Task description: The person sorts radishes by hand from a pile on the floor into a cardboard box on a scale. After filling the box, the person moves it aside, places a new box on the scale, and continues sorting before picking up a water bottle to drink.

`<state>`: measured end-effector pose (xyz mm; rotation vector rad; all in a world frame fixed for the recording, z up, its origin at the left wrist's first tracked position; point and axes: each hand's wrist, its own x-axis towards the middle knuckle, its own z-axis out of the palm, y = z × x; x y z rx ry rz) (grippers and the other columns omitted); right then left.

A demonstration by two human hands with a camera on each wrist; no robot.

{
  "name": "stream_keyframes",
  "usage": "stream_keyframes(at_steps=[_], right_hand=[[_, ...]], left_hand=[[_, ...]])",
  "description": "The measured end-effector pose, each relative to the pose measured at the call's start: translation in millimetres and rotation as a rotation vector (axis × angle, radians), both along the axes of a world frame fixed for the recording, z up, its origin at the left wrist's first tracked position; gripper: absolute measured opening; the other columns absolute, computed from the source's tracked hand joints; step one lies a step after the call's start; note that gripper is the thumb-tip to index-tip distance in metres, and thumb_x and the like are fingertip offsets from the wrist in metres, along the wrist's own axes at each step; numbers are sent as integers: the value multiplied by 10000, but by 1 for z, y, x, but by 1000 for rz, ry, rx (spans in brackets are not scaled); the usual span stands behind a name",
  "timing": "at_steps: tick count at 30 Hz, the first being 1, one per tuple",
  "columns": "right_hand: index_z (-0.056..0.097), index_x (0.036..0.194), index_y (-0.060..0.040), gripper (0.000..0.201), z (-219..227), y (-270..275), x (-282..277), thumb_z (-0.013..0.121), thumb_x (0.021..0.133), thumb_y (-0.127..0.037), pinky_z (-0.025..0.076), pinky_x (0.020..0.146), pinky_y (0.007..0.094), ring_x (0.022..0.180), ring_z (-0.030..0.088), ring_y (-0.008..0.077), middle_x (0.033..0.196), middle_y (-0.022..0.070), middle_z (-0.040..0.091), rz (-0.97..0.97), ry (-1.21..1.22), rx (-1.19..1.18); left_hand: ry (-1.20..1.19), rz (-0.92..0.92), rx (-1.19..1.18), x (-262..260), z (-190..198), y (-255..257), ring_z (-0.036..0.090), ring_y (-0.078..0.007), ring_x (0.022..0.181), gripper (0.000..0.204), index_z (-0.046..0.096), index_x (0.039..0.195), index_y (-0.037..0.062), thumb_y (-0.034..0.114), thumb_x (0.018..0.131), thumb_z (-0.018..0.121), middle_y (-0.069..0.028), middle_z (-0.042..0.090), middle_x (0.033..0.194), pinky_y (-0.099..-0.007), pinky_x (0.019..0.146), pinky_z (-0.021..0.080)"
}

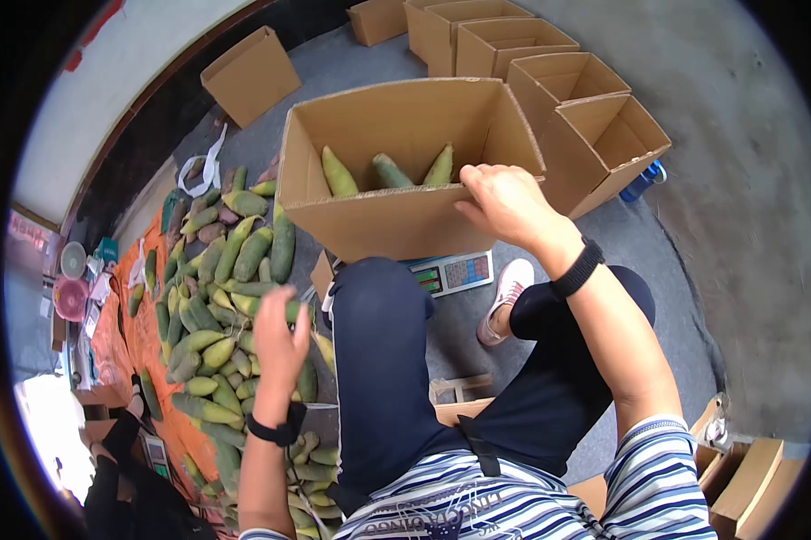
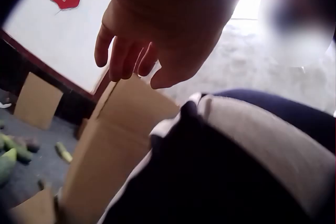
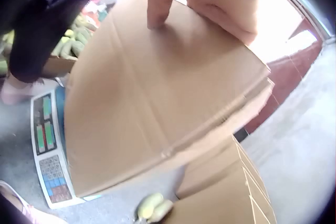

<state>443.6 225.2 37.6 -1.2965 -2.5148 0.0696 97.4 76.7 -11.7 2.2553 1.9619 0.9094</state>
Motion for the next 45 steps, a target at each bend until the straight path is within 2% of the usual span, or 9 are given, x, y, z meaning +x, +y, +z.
stream_keyframes(at_steps=[8,11,13,15,24,27,36,43,45], right_hand=[[517,982,-29,301,2,-1,-5,697,798,-187,503,771,462,896,627,371,912,172,637,-3,-73,155],[531,1072,-48,327,0,1,-6,689,817,-180,510,781,450,925,634,358,971,168,653,46,-20,193],[544,1153,-58,350,0,3,-6,663,844,-170,499,823,435,982,617,360,1037,166,644,62,-20,181],[554,1166,-55,340,2,3,-8,644,859,-172,496,841,423,1008,608,355,1080,165,631,77,-31,224],[564,1140,-45,323,2,2,-14,619,898,-252,499,834,428,1003,619,351,1097,150,642,-37,-142,199],[564,1140,-41,333,4,1,-16,623,897,-261,499,834,429,1003,621,352,1098,153,646,-57,-157,181],[562,1140,-23,362,-3,6,-14,649,883,-263,501,820,428,987,622,359,1070,165,648,-70,-168,217],[573,1108,-30,335,-1,9,-15,657,863,-242,499,802,435,966,621,363,1036,173,648,-29,-112,213],[570,1068,-29,311,-2,10,-13,669,845,-222,503,786,436,948,623,364,1005,168,650,-7,-79,223]], left_hand=[[412,73,-1173,-64,-197,-268,637,-393,886,342,648,1042,52,230,754,695,-187,657,964,-461,760,505],[-86,99,-1405,-64,-249,-365,657,-360,906,311,690,985,79,300,771,651,-180,686,940,-436,770,510],[-356,188,-1120,-60,-268,-411,665,-342,925,314,713,943,91,345,788,612,-183,700,932,-426,770,511],[-243,129,-1352,-61,-266,-412,659,-361,941,317,692,944,85,348,781,627,-187,690,972,-435,792,510],[258,434,-1083,-68,-235,-378,597,-342,880,207,551,924,75,240,821,620,-119,575,932,-456,721,495],[320,326,-805,-74,-254,-369,569,-311,918,184,557,952,85,194,808,591,-109,568,934,-435,763,469],[530,128,-791,-40,-313,-317,550,-247,970,162,601,977,117,167,835,541,-72,581,959,-427,814,421],[470,53,-966,-51,-295,-297,571,-253,977,142,597,959,119,187,837,572,-73,612,987,-438,798,434],[232,284,-949,-54,-264,-278,581,-288,1017,263,602,1016,81,186,786,672,-93,622,1036,-455,835,451]])
